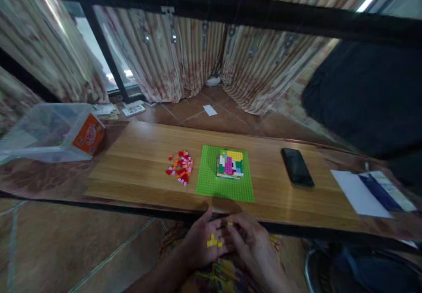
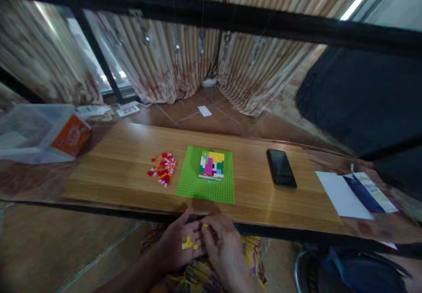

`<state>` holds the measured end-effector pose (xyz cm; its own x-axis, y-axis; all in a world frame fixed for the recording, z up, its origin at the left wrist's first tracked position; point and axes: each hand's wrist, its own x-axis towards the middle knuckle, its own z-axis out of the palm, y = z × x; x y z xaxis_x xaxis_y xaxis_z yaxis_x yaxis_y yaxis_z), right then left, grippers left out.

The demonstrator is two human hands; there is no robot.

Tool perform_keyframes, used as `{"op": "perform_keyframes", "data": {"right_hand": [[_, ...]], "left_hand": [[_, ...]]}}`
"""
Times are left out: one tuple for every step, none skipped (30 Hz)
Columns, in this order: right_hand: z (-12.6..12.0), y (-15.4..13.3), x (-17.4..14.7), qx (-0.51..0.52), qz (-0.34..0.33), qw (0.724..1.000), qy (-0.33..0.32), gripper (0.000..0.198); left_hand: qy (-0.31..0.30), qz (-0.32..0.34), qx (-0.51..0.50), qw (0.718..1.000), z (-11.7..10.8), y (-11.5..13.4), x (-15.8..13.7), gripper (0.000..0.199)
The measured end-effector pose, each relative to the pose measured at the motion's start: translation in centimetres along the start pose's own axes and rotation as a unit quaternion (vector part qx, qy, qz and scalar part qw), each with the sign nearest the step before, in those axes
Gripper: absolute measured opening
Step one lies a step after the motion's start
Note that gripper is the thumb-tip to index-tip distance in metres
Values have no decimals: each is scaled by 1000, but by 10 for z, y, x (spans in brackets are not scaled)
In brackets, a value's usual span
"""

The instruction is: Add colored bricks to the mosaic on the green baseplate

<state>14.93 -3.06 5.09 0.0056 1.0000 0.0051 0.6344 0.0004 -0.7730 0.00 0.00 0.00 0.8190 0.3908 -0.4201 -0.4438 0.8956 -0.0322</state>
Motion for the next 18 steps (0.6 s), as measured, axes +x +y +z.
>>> {"op": "perform_keyframes", "data": {"right_hand": [[-6,3,7,1,10,1000,25,20],[-13,5,14,1,18,999,49,22],[-18,8,22,1,22,997,70,23],[-24,11,30,4,28,995,93,25],[-28,14,38,7,29,993,117,27],[-32,17,47,8,29,990,138,28],[-35,20,56,8,24,987,156,29],[-37,24,65,10,19,985,172,30],[-38,27,73,16,18,983,184,30],[-39,31,82,24,20,980,195,30],[-38,34,89,34,28,978,205,30],[-37,37,96,45,36,975,212,30],[-36,40,103,61,42,973,220,30],[-34,42,109,84,47,969,226,29],[-32,44,114,111,50,965,231,27],[-30,46,119,139,52,960,236,25],[-28,48,124,164,53,956,239,24],[-26,49,128,183,55,951,243,22]], "left_hand": [[-5,-5,9,1000,-2,1,0,66],[-9,-10,17,1000,-3,3,0,68],[-13,-14,23,1000,-5,4,0,69],[-15,-16,28,999,-6,5,0,70],[-16,-15,31,999,-8,5,0,72],[-17,-16,33,999,-9,6,0,72],[-18,-17,35,999,-10,6,0,73],[-18,-19,36,999,-11,6,0,73],[-16,-21,38,999,-12,6,0,73],[-13,-22,40,999,-12,6,1,73],[-9,-21,41,999,-13,5,1,73],[-5,-20,41,999,-12,5,1,73],[-1,-19,41,999,-12,5,2,73],[3,-19,41,999,-11,5,2,73],[6,-18,42,999,-11,5,2,73],[9,-17,42,999,-10,5,2,73],[11,-17,43,999,-10,5,2,73],[11,-16,44,999,-9,4,2,73]]}}
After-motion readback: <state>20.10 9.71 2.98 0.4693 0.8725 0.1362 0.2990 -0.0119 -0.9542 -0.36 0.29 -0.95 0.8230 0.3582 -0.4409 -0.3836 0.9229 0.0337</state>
